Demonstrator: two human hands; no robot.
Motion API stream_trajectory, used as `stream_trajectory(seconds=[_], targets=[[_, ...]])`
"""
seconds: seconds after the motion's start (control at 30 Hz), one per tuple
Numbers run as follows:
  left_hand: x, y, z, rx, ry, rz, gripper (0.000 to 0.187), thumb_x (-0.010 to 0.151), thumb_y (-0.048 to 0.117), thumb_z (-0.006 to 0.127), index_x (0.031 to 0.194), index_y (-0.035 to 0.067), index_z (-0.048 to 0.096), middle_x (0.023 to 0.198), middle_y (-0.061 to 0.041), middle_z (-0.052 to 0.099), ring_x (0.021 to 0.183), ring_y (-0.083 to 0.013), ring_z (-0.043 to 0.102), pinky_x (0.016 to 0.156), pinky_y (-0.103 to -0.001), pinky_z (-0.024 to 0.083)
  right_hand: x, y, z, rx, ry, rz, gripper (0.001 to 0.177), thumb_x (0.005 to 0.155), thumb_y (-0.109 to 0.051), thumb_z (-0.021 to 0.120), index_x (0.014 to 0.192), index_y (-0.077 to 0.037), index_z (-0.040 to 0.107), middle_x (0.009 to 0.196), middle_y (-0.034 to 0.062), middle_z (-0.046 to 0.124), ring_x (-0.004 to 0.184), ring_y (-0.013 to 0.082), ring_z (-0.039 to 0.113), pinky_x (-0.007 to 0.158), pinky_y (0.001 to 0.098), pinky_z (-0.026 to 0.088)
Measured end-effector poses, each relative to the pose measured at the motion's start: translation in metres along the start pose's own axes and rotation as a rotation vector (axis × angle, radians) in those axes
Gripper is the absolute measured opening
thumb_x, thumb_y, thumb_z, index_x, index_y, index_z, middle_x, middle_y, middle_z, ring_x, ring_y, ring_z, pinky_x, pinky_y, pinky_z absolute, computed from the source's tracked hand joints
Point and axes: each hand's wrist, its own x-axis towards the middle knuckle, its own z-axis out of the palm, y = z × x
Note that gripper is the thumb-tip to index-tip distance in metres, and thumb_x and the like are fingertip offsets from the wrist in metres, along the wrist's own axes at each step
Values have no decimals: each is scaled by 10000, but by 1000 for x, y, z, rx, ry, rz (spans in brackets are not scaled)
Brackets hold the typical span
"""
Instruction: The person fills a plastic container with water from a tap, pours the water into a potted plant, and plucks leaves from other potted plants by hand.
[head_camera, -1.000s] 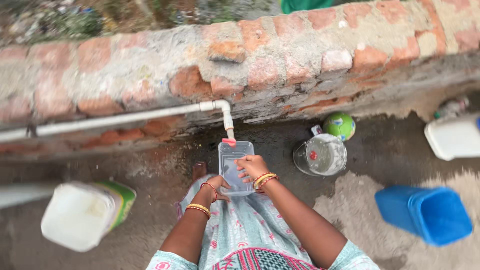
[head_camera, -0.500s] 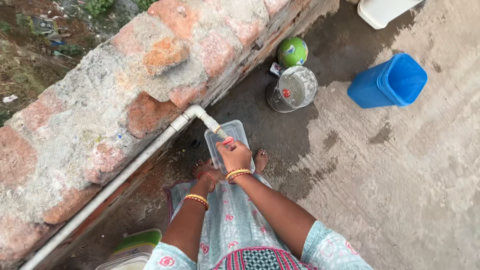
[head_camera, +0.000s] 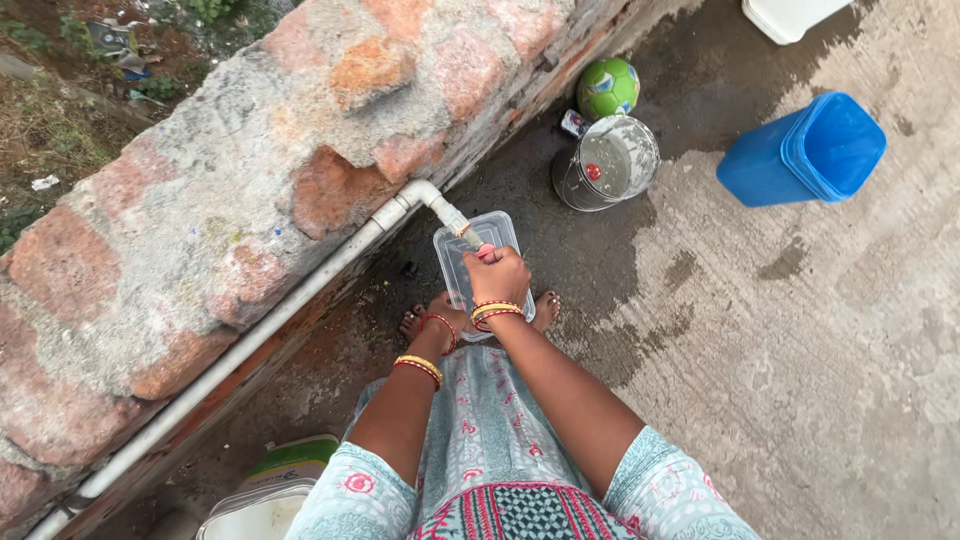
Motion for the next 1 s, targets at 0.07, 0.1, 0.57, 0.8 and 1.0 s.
stream_trajectory(seconds=[0.07,0.1,0.57,0.8,1.0], targets=[[-3,1,0,-62,-20,23,793,674,-216,720,1406,35,547,1216,-175,714,1074,-291,711,836,-389,594,5,0,2,-14,-33,40,369,661,-379,855,760,-58,703,791,161,755,774,357,741,733,473,577],[-4,0,0,4,-19,-6,834,667,-215,754,1424,41,514,1229,-184,702,1077,-293,702,837,-399,593,7,0,2,-21,-49,54,340,676,-345,835,767,-48,697,804,178,754,794,366,745,760,471,585],[5,-17,-5,156,-97,-45,869,653,-108,848,1445,94,552,1291,-110,701,1076,-264,674,713,-407,538,34,10,-25,-339,-354,-219,282,746,-275,759,952,-109,660,937,198,743,924,442,699,828,545,557],[11,-14,-2,143,-83,-70,1036,669,-120,871,1551,168,409,1378,-74,644,1167,-239,646,815,-400,574,53,-1,-48,-415,-545,-554,289,758,-242,758,979,-102,635,894,218,719,890,450,687,773,558,547],[9,-7,-7,111,-76,-69,1015,677,-160,840,1542,164,422,1409,-75,631,1199,-240,649,835,-383,595,48,-12,-58,-462,-588,-559,267,761,-244,750,967,-122,633,876,188,725,882,433,693,773,553,550]])
